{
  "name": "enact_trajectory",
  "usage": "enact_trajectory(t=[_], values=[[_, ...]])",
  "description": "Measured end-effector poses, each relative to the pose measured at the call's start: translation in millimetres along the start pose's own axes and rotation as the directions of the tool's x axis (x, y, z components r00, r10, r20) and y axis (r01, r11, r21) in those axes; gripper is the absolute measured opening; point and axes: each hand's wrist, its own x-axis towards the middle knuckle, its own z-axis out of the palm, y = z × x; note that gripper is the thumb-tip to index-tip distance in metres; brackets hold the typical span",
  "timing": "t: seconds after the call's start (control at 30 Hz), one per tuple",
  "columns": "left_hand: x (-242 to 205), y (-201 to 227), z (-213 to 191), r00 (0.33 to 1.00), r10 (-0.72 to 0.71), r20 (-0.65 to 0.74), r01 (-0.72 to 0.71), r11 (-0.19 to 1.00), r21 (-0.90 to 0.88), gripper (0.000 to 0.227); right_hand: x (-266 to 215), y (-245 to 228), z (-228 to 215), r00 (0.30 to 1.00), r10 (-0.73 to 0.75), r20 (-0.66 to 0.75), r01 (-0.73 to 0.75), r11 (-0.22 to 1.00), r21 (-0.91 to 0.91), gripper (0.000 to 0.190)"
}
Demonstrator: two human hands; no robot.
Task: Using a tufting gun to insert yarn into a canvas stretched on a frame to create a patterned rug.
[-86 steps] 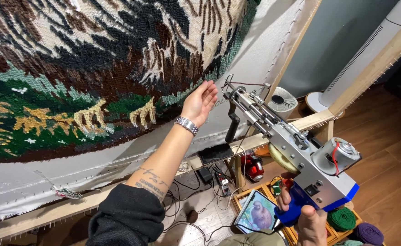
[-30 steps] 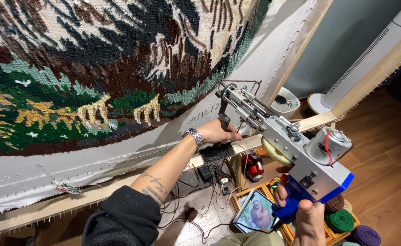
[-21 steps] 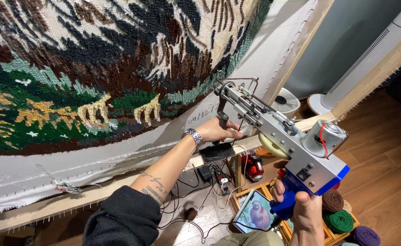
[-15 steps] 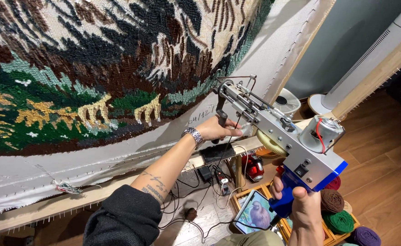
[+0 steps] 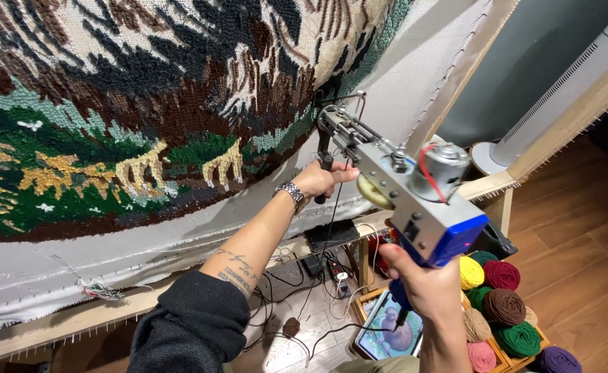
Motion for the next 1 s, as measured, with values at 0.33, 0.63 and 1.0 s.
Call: enact_trajectory(t=[0.33,0.63,1.0], values=[[0,-2,-21,0.993,-0.054,-0.106,0.043,0.994,-0.098,0.026,2,16,22,0.999,-0.038,-0.012,0.034,0.977,-0.209,0.081],[-8,9,-15,0.992,-0.038,-0.117,0.042,0.998,0.037,0.046,12,23,14,0.997,0.042,-0.059,-0.046,0.996,-0.081,0.041],[5,6,-18,0.996,0.0,-0.09,0.008,0.996,0.089,0.044,10,0,22,0.867,0.377,-0.327,-0.464,0.85,-0.25,0.106]])
